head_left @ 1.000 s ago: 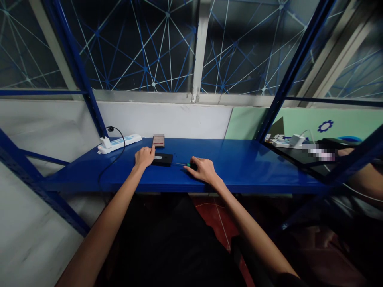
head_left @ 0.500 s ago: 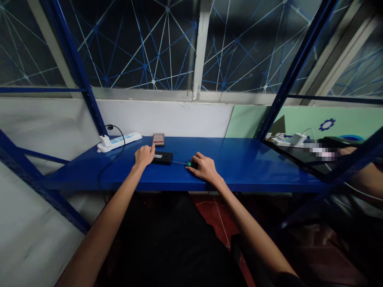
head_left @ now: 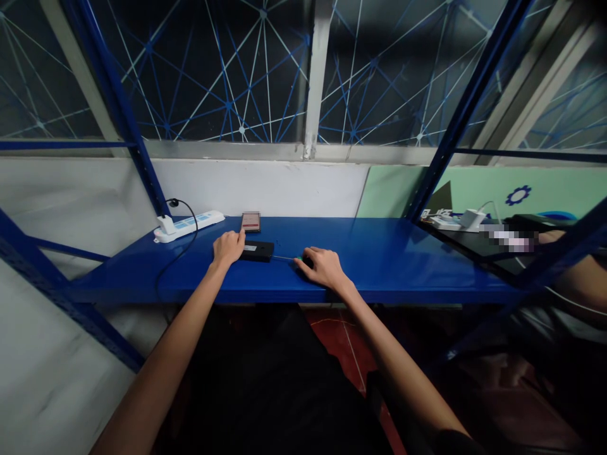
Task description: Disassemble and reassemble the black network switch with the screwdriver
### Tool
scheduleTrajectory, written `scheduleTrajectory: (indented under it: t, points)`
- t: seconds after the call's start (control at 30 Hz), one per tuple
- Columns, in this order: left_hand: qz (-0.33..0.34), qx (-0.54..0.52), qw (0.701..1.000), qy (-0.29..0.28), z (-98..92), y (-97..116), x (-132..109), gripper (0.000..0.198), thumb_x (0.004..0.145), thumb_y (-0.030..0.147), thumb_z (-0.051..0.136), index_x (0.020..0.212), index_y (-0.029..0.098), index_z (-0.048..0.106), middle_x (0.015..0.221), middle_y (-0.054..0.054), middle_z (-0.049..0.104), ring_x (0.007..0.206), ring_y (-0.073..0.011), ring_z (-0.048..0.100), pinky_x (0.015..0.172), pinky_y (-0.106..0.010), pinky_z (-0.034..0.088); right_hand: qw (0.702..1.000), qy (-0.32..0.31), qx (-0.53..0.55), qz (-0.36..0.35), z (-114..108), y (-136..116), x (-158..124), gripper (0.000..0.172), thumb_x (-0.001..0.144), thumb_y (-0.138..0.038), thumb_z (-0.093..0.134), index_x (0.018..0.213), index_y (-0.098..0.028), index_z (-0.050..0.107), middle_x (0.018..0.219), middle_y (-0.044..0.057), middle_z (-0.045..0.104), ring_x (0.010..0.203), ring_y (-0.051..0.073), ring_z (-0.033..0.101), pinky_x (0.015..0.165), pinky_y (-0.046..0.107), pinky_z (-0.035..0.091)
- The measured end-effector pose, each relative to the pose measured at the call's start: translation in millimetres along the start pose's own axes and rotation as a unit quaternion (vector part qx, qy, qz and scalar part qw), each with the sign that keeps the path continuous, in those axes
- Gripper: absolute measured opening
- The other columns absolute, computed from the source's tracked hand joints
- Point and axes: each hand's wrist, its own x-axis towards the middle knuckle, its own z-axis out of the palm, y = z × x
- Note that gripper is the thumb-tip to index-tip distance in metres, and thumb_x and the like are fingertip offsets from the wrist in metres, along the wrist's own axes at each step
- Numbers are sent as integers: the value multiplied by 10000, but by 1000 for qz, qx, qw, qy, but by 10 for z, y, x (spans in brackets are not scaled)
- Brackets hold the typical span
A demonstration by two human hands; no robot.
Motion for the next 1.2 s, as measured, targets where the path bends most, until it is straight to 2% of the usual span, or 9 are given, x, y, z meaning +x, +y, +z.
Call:
scheduleTrajectory:
  t: [0.27,0.53,0.8,1.0,1.1,1.2]
  points:
    - [0,2,1000,-1,-14,7,-5,599,992,443,217,915,144,730,1008,-153,717,992,-304,655,821,-377,509,1000,-1,10,-1,14,26,3,464,904,-609,480,836,-192,674,873,43,656,713,148,583,565,276,216]
    - [-1,3,1000,-1,3,1,6,589,991,443,227,922,146,731,1012,-159,717,1012,-304,653,841,-380,505,1000,2,5,0,23,45,9,465,861,-659,536,885,-207,644,953,40,651,723,149,587,552,271,213]
    - [-4,5,1000,-4,-6,5,1,578,991,438,230,931,151,728,1030,-154,717,1030,-307,649,860,-388,501,1000,-22,16,14,64,68,16,412,859,-622,568,914,-215,597,850,32,704,712,171,614,559,265,190]
    - [-7,3,1000,-2,-1,1,7,595,992,448,220,944,149,733,1040,-160,714,1034,-303,646,871,-385,498,999,-3,33,0,11,34,5,479,888,-664,477,854,-204,607,820,31,686,699,153,594,560,265,186]
    - [-5,1,1000,-3,-7,5,-1,586,991,446,229,937,152,734,1023,-156,716,1022,-302,649,851,-375,503,1000,4,20,0,-24,4,-3,492,938,-610,406,799,-192,625,818,42,667,693,149,585,562,271,196]
    - [-6,-2,1000,-5,-24,16,-14,584,990,444,232,933,153,735,1020,-156,717,1014,-305,652,844,-377,504,1000,-1,7,7,-29,-1,-6,474,933,-583,429,810,-189,663,862,50,660,711,149,589,565,273,223]
